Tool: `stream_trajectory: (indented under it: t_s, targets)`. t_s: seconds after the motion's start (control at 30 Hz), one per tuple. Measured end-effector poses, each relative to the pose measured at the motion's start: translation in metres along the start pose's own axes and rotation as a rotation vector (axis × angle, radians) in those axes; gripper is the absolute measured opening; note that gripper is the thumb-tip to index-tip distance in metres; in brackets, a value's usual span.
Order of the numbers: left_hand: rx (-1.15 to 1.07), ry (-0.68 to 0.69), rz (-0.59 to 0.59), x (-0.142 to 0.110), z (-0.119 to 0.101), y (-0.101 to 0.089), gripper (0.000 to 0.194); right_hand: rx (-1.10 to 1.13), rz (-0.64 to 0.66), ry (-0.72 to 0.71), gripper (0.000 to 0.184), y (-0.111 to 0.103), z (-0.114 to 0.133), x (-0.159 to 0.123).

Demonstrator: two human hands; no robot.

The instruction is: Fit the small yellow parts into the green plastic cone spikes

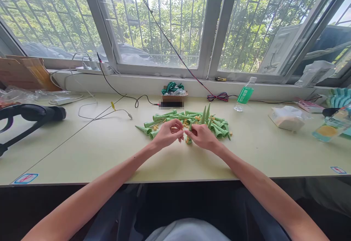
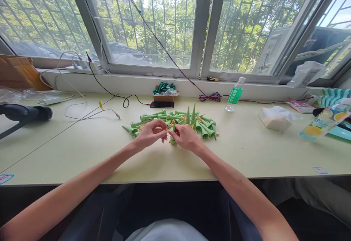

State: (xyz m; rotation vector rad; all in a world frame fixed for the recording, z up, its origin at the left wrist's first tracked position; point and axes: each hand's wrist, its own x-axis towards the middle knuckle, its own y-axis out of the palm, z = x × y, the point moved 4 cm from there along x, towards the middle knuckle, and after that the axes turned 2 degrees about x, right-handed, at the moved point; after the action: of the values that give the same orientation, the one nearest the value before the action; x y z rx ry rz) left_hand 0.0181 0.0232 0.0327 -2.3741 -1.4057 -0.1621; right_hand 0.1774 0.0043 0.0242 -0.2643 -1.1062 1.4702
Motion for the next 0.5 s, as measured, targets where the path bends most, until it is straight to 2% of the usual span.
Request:
stream_trajectory:
  t_s: [0.3,0.5]
  targets:
    - [-0.048,0.027,0.052,0.0020,0.0073,0.0012,0.015,0.050,-0.039,-0.007,0.044,-0.0014,0.0042,-0.0002]
    - [-0.075,-0.029,0.064,0.0010,0.0056,0.0017,0.020,0.071,-0.094,-0.011,0.046,-0.0052,0.0064,0.0006]
